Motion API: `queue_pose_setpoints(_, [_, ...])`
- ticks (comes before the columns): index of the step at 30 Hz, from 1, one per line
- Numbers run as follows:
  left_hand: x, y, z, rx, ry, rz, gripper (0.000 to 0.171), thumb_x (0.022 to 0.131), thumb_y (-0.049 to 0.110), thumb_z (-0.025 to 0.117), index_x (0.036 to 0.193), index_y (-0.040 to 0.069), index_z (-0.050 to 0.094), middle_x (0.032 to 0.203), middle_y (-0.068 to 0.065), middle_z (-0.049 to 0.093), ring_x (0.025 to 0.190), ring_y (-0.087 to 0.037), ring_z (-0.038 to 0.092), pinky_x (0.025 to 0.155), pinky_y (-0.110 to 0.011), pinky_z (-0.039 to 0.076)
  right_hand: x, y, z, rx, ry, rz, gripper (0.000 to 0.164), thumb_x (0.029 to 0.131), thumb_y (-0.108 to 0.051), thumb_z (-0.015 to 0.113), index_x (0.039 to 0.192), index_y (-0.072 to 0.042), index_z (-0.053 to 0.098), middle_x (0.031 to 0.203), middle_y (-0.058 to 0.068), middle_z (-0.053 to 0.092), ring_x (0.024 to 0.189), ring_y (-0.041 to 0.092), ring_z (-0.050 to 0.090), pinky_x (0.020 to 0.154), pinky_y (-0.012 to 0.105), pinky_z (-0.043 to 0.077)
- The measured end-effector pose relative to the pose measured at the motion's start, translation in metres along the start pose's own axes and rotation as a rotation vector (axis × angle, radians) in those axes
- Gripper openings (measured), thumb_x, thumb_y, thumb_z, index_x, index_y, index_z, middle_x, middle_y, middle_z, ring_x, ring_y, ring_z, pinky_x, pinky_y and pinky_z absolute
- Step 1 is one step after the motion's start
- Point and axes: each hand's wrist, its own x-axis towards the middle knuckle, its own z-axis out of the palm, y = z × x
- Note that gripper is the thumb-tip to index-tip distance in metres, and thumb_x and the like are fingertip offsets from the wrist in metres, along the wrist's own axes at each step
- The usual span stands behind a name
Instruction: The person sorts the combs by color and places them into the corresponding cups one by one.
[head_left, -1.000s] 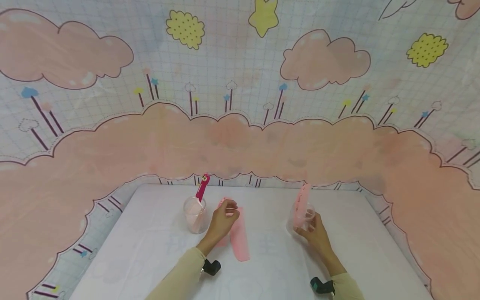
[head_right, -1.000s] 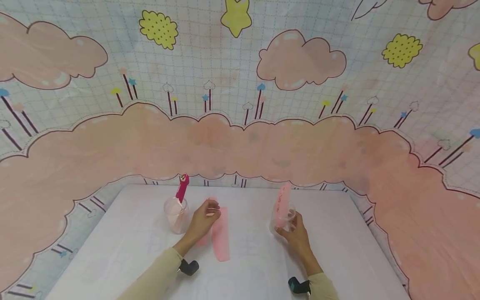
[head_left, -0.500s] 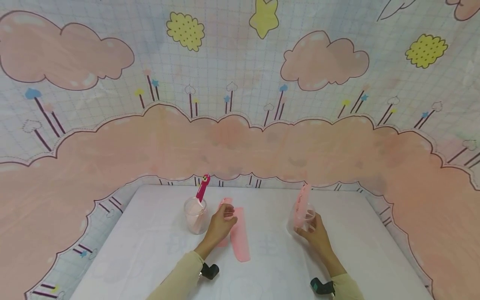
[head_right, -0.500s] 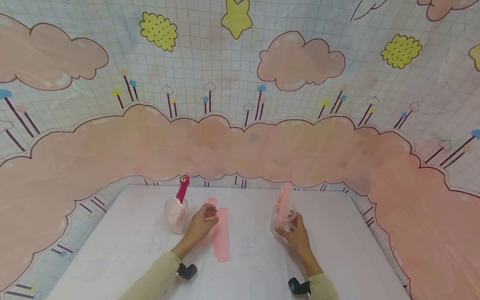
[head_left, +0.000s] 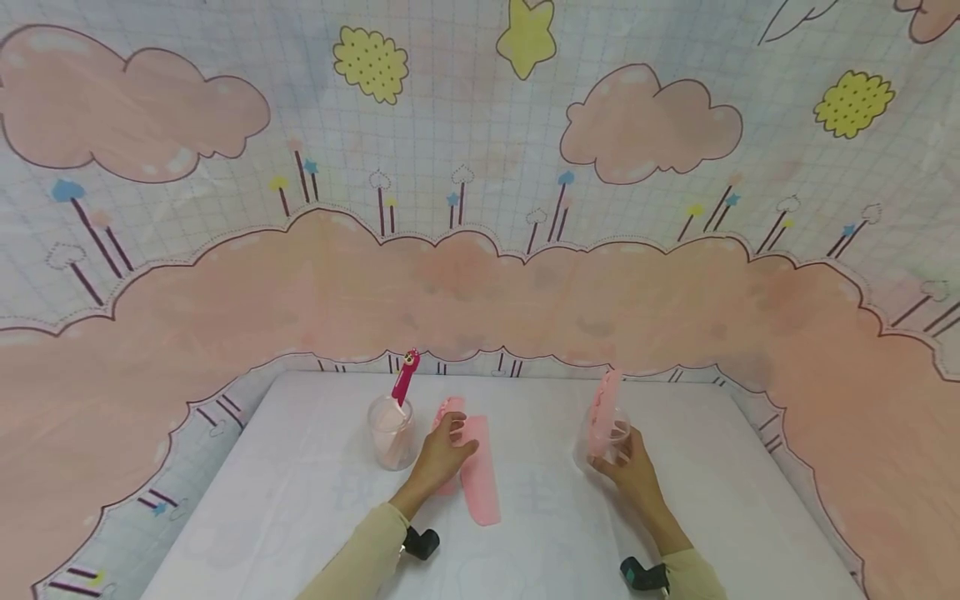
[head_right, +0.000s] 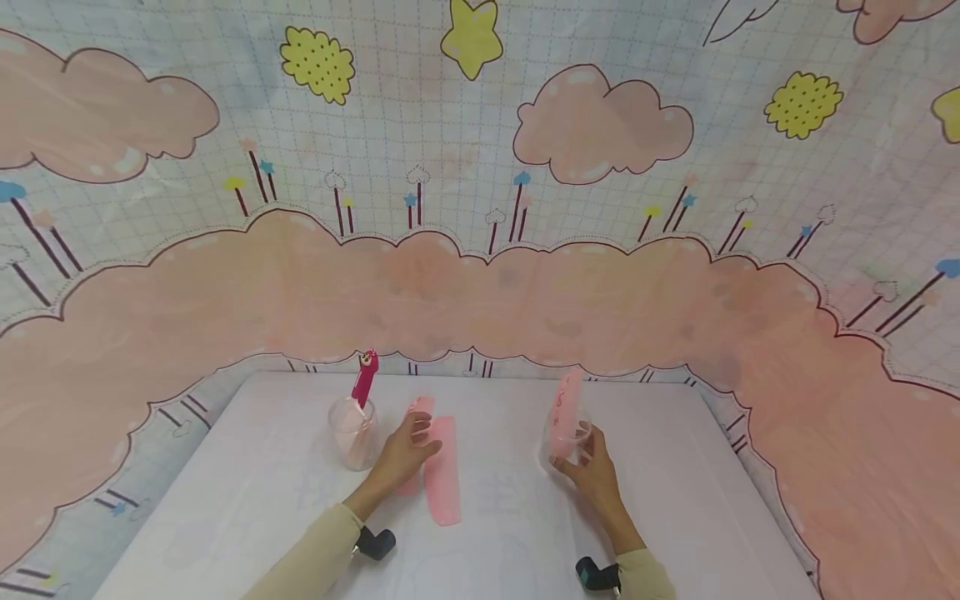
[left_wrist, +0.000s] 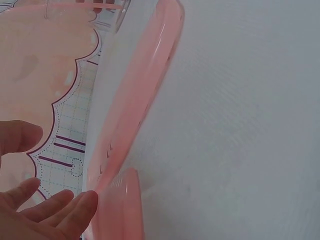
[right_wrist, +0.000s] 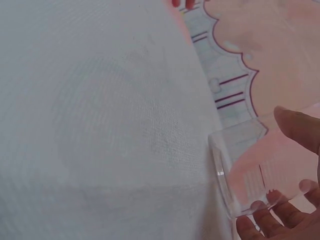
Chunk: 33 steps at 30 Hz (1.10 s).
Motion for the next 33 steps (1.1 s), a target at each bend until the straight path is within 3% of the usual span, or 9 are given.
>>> queue_pose_setpoints(7, [0.000,0.002,0.002,-0.033,-0.009,-0.004,0.050,0.090,0.018,0.069,0.133,0.002,0.048,0.136,-0.024,0.056,0.126,-0.041,0.056,0.103,-0.054,0.049,-0.001,-0.001,0.001,0.003,0.004,-0.021,0.094,0.083,-0.022,0.079,0.153,-0.011,0.018,0.148,0.023,0.039,0.142,0.043,0.035,0.118,0.056,0.030])
queue_pose_setpoints(15, [0.001,0.004,0.010,-0.044,-0.023,-0.034,0.050,0.090,0.019,0.069,0.133,0.003,0.049,0.137,-0.023,0.055,0.127,-0.041,0.055,0.102,-0.054,0.049,-0.001,-0.001,0.003,-0.011,0.002,-0.012,0.092,0.083,-0.026,0.078,0.152,-0.013,0.020,0.151,0.022,0.037,0.143,0.044,0.033,0.117,0.057,0.030])
queue_pose_setpoints(19, [0.001,0.003,0.016,-0.042,-0.014,-0.019,0.051,0.088,0.018,0.071,0.132,0.003,0.050,0.136,-0.023,0.056,0.126,-0.041,0.055,0.102,-0.053,0.050,-0.001,-0.001,0.004,0.000,0.015,-0.015,0.093,0.084,-0.030,0.078,0.154,-0.012,0.018,0.154,0.023,0.034,0.143,0.045,0.032,0.117,0.057,0.030])
queue_pose_setpoints(28, [0.001,0.011,0.028,0.043,-0.024,-0.097,0.062,0.081,0.023,0.079,0.134,0.008,0.050,0.137,-0.019,0.055,0.125,-0.035,0.054,0.106,-0.052,0.047,-0.001,-0.002,0.005,-0.007,0.027,-0.013,0.094,0.084,-0.034,0.077,0.155,-0.015,0.018,0.154,0.023,0.034,0.143,0.045,0.033,0.118,0.056,0.030])
queue_pose_setpoints(33, [0.002,0.015,0.036,0.093,-0.005,-0.096,0.065,0.077,0.021,0.082,0.132,0.007,0.050,0.135,-0.019,0.056,0.123,-0.035,0.054,0.106,-0.052,0.047,0.000,0.001,0.004,-0.015,0.021,-0.019,0.093,0.084,-0.036,0.077,0.154,-0.015,0.020,0.153,0.022,0.035,0.142,0.045,0.034,0.116,0.057,0.032])
